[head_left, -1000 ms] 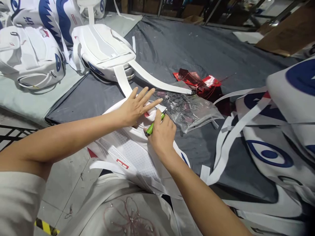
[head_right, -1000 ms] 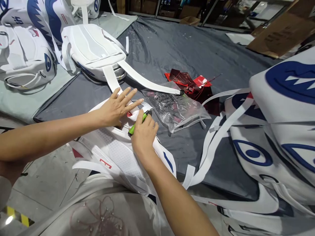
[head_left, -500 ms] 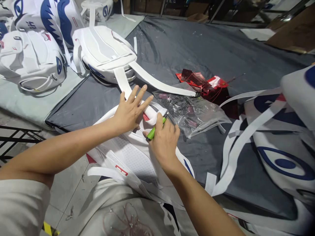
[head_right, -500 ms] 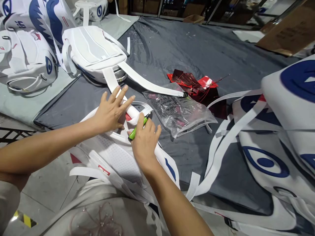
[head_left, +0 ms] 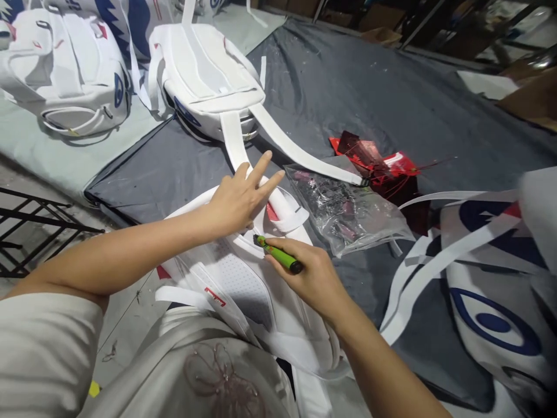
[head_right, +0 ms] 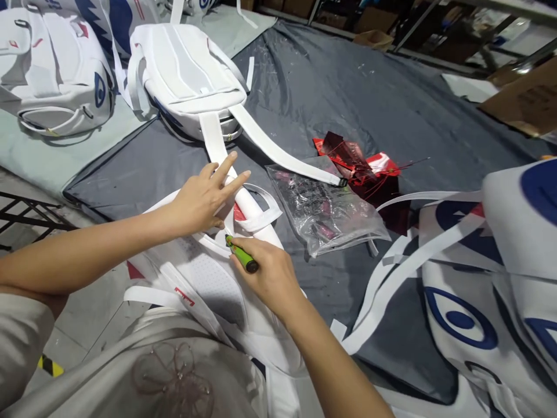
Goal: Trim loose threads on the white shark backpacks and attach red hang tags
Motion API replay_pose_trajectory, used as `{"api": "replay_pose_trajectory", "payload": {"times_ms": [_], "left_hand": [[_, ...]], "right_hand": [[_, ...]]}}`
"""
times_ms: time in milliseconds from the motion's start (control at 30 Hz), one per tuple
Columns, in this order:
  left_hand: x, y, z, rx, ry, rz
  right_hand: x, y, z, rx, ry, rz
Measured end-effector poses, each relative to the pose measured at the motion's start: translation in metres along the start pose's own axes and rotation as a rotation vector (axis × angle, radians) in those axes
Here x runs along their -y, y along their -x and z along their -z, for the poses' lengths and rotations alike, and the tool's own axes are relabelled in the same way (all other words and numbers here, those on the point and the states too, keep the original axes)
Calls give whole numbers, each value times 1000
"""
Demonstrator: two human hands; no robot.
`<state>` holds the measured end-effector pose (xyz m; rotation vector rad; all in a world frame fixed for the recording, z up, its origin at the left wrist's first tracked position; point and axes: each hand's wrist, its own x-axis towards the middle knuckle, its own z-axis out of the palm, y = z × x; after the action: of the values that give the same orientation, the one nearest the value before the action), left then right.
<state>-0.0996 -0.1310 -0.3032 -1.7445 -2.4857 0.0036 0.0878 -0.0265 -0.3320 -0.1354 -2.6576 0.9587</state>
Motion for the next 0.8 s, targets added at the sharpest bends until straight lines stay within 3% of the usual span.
{"api": "replay_pose_trajectory", "payload": {"times_ms": [133,300,567,800], "left_hand": [[1,-3,6,90,-17,-14],[1,-3,7,111,4,-2],[1,-4,4,94,11,-20],[0,-2,3,68,5,-19]], "right_hand": [[2,-8,3,56,126,82],[12,-16,-1,81,247,186],[17,-19,1,148,311,231],[28,-24,0,233,456,184]]}}
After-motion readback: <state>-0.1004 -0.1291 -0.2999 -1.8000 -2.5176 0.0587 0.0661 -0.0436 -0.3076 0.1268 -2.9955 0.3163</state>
